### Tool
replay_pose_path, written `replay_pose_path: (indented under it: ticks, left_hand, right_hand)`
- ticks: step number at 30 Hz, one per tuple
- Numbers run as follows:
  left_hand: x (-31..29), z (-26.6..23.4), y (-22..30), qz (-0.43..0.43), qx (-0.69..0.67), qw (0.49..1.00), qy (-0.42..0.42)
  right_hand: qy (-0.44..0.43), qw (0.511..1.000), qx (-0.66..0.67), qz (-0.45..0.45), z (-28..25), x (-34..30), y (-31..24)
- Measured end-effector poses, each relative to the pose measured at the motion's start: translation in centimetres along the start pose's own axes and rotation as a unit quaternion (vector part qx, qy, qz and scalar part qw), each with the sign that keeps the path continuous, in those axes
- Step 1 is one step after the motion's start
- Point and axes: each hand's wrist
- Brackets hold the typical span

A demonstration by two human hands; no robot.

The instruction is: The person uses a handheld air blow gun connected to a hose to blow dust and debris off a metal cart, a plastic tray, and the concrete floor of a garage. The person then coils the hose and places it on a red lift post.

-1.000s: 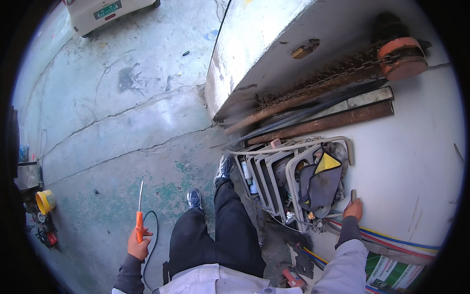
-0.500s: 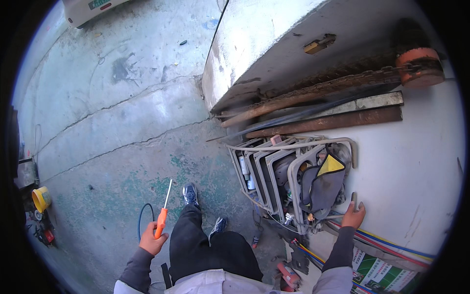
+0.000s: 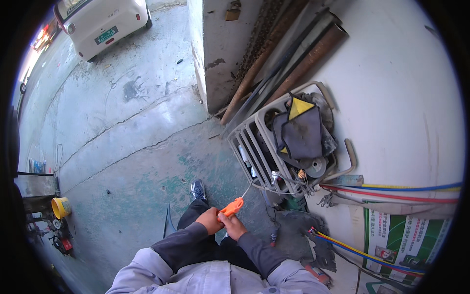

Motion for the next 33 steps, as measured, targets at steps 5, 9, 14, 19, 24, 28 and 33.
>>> replay_pose_path:
  ticks: [5, 9, 14, 19, 24, 28, 33]
  left_hand:
    - [-8.4, 9.8, 5.1, 0.098, 0.004, 0.995, 0.027]
    - [-13.3, 12.5, 3.1, 0.155, 0.155, 0.956, -0.197]
    - [-18.1, 14.1, -6.1, 0.055, 0.181, 0.965, -0.182]
    - [-23.0, 13.4, -13.3, -0.029, 0.287, 0.941, -0.177]
    - [-26.3, 13.7, -13.8, -0.071, 0.220, 0.958, -0.170]
    - [-28.3, 13.8, -13.6, -0.050, 0.187, 0.971, -0.141]
    - [-32.0, 13.2, -15.8, -0.047, 0.159, 0.981, -0.103]
  right_hand:
    - [0.194, 0.924, 0.323, 0.058, -6.0, -3.6, 6.7]
    - [0.269, 0.836, 0.455, 0.147, -16.1, -6.3, 10.9]
    - [0.313, 0.865, 0.378, 0.103, -24.9, -6.6, 14.6]
    - [0.262, 0.909, 0.300, 0.127, -30.4, -4.1, 14.8]
    - [0.226, 0.939, 0.212, 0.147, -32.2, -2.4, 14.5]
    - [0.245, 0.939, 0.209, 0.124, -31.8, -2.1, 14.9]
    - [0.254, 0.933, 0.221, 0.125, -30.3, -2.8, 17.0]
Point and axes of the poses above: each hand's wrist, its own x-axis towards the middle knuckle, its own z-axis out of the palm, y = z × x, and after that the axes turned 14 degrees about y, right-handed
